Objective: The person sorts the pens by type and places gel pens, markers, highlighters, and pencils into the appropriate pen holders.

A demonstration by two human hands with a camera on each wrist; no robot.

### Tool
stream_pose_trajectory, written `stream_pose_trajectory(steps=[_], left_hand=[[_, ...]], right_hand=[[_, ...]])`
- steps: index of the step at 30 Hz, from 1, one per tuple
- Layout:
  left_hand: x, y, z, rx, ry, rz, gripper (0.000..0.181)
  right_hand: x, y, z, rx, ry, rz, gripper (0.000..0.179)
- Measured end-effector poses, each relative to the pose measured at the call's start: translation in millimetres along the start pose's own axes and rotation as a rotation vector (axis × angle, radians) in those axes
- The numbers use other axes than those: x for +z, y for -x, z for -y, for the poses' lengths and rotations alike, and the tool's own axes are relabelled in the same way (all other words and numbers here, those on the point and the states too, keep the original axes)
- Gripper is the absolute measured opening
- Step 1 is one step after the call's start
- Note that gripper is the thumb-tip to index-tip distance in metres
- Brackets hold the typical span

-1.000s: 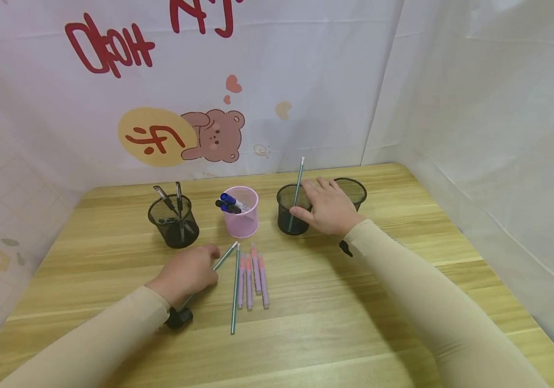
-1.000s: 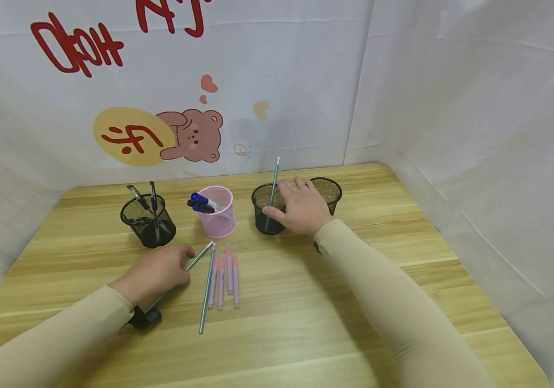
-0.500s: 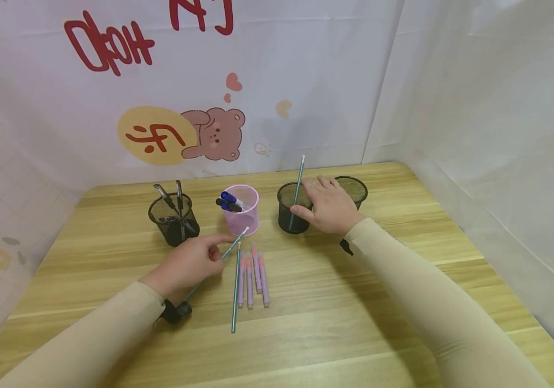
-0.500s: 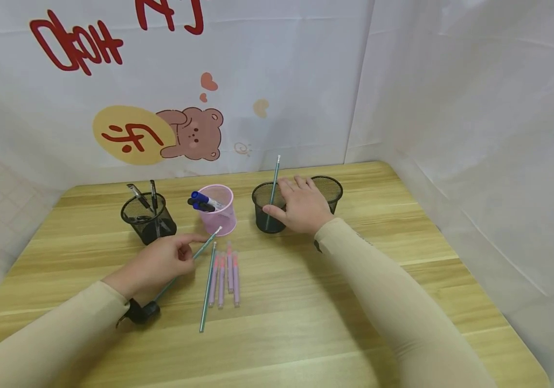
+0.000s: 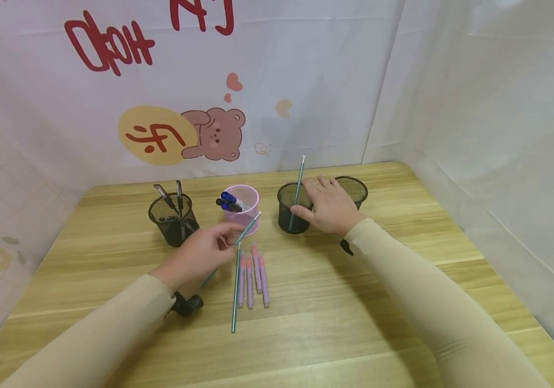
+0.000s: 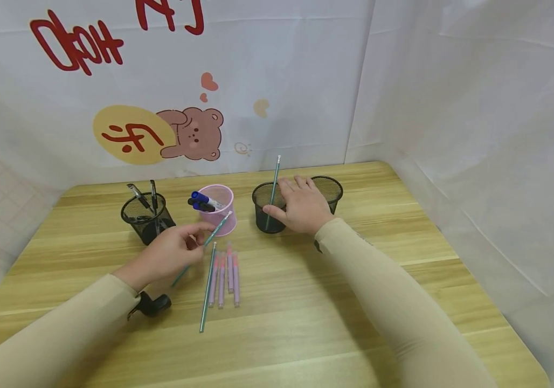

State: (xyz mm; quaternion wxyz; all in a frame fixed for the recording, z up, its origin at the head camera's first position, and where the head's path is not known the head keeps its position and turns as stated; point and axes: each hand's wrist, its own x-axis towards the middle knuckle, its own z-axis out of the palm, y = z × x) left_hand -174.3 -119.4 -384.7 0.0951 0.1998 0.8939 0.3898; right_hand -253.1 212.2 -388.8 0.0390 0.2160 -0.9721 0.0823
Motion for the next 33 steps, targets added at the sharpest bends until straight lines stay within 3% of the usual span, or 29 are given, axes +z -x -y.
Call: stream_pose_trajectory(steps=[17, 33], left_hand=[[7.4, -26.4, -24.9, 0.114, 0.070, -0.080, 0.050], [12.9, -50.0, -49.8, 0.148, 0.170, -0.145, 0.047]], right_hand=[[-0.1, 1.1, -0.1, 0.001, 0.003, 0.001, 0.091], [0.5, 0.3, -0.1, 0.006, 0.003, -0.018, 0.090]])
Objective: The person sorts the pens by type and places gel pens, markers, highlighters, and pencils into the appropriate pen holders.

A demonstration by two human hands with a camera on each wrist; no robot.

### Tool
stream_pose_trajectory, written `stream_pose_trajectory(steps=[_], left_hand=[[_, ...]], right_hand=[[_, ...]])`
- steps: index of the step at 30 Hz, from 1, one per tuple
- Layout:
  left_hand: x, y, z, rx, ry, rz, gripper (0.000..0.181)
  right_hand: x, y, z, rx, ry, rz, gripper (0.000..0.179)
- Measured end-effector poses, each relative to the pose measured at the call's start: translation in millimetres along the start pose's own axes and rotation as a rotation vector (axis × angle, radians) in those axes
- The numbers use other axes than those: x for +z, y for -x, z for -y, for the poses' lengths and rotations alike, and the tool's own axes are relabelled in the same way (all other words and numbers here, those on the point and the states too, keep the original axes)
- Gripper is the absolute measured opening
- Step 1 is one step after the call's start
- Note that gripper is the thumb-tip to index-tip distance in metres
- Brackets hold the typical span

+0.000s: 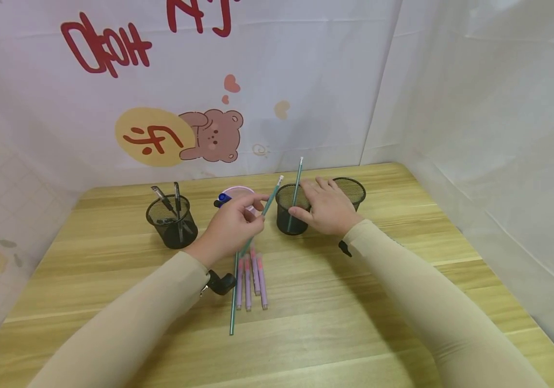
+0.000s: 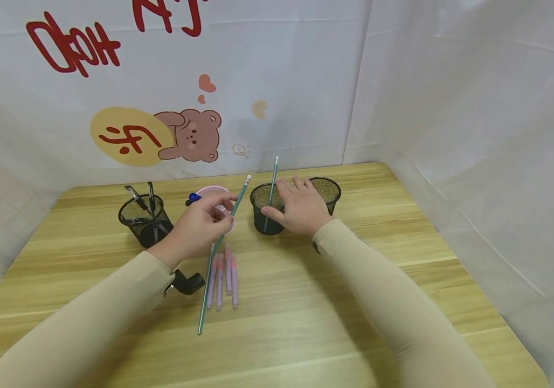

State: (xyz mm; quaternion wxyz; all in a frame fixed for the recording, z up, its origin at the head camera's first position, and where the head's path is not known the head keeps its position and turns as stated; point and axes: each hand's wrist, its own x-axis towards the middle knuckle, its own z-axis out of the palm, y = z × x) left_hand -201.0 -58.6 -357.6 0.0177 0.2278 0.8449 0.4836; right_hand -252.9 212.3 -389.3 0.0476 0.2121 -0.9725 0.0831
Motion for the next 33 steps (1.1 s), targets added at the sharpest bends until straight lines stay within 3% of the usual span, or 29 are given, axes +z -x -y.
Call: stream_pose_trajectory(steps=[20, 33], left_hand=[[9.9, -38.7, -13.9, 0.008, 0.091, -0.098, 0.049], [7.7, -65.2, -22.7, 0.104, 0.130, -0.207, 0.049]], right_hand=[[-0.7, 1.2, 1.3, -0.001, 0.001, 0.012, 0.090], [2.5, 0.0, -2.4, 0.002, 0.000, 0.010, 0.090]])
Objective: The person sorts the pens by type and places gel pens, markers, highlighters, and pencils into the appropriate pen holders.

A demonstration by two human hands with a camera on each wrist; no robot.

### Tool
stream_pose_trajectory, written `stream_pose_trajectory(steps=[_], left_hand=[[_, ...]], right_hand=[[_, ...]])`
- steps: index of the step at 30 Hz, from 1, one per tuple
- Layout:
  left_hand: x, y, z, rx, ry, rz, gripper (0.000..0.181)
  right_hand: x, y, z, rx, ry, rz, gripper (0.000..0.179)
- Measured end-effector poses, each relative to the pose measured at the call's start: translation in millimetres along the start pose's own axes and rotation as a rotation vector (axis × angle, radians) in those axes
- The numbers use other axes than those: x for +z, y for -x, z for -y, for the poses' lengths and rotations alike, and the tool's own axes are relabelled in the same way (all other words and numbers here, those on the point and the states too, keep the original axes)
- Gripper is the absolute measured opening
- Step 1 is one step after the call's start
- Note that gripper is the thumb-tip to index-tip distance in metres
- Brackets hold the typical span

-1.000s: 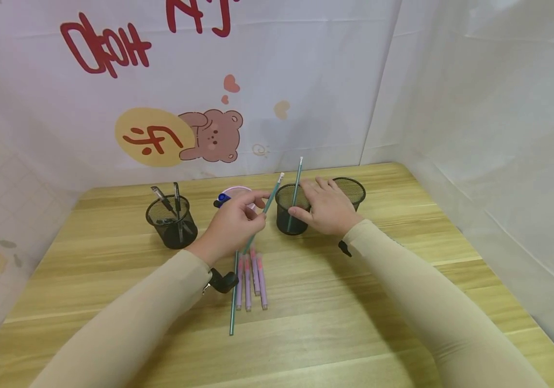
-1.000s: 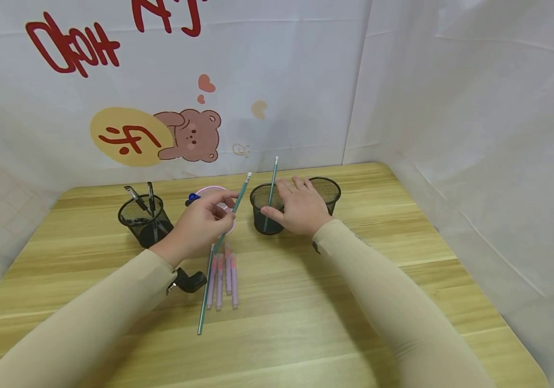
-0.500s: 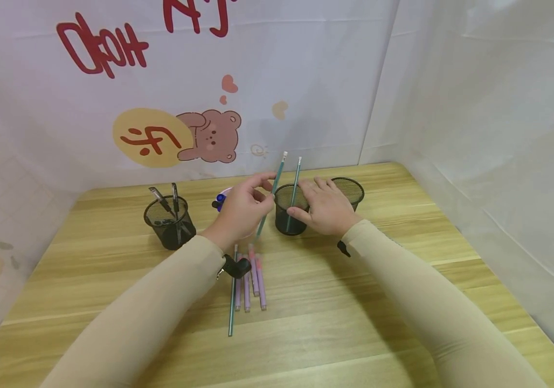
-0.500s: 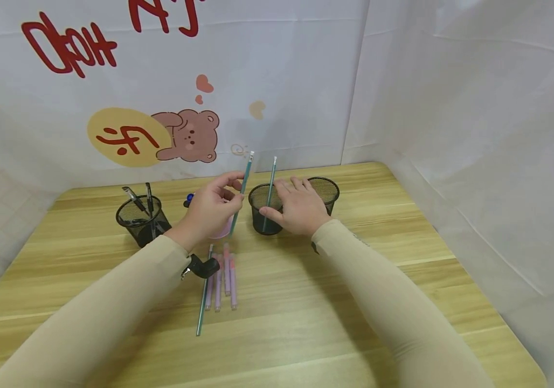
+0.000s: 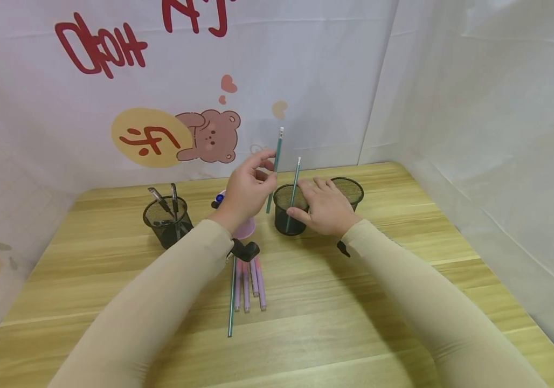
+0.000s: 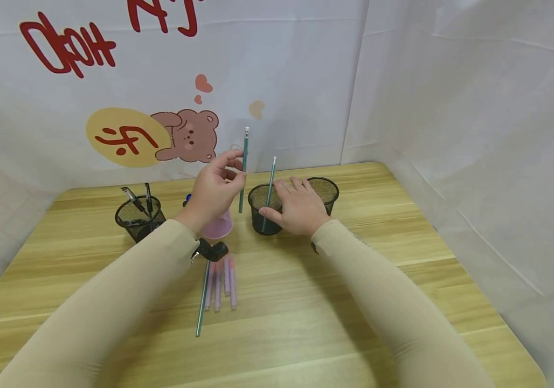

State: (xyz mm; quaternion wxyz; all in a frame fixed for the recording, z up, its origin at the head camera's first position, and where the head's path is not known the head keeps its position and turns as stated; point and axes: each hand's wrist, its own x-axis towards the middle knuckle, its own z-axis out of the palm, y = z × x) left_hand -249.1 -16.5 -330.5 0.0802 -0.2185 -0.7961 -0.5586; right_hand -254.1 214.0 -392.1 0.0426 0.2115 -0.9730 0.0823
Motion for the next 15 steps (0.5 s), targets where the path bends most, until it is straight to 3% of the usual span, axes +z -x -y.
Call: stream_pose_trajectory(steps=[15], left_hand=[[14.9, -16.5, 3.0, 0.062, 0.020, -0.076, 0.044]], right_hand=[[-2.0, 0.6, 1.1, -0.003, 0.005, 0.009, 0.090]])
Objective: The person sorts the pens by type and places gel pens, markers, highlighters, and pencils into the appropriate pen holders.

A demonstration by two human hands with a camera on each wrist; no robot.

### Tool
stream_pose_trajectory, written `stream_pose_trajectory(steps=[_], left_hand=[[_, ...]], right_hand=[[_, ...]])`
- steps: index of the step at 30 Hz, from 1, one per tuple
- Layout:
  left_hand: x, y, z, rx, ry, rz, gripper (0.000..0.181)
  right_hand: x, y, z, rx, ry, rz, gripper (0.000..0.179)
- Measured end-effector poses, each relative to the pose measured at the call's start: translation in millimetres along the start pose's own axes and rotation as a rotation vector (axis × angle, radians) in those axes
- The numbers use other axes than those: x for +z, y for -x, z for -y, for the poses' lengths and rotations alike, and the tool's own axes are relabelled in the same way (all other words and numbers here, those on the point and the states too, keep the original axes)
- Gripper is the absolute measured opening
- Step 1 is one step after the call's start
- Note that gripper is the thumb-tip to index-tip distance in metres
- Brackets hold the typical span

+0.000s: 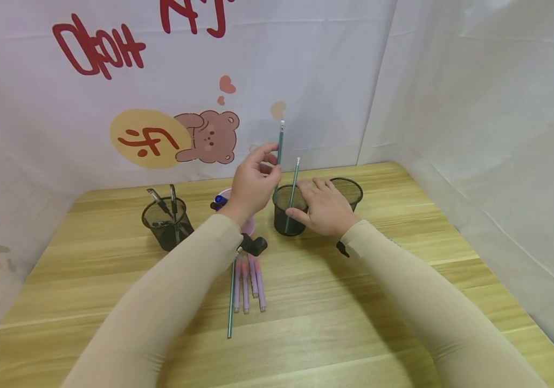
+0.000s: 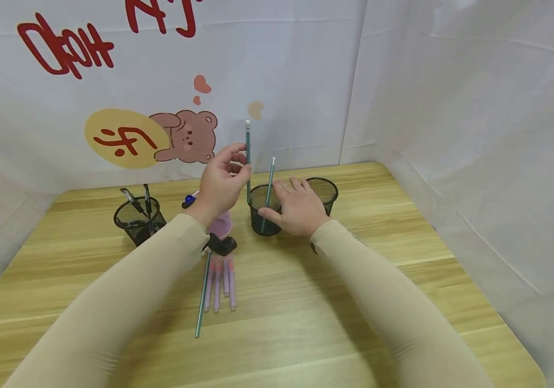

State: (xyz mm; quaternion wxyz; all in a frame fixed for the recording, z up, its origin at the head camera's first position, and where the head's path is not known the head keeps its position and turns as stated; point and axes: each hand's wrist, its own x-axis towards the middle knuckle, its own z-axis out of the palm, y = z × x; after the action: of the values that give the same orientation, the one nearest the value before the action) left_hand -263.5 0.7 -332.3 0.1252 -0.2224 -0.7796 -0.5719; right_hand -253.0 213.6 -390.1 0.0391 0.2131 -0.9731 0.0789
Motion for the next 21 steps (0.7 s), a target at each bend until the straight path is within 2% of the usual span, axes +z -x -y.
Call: stream_pose_trajectory(steps=[7, 21], left_hand=[[8.1, 0.3, 6.4, -0.032, -0.024, 0.024, 0.044], [13.1, 7.3, 19.0, -0.080, -0.069, 0.066, 0.045]], right_hand=[[0.1, -0.1, 0.7, -0.002, 0.004, -0.003, 0.090], [-2.7, 1.5, 3.8, 0.000, 0.004, 0.000, 0.090]])
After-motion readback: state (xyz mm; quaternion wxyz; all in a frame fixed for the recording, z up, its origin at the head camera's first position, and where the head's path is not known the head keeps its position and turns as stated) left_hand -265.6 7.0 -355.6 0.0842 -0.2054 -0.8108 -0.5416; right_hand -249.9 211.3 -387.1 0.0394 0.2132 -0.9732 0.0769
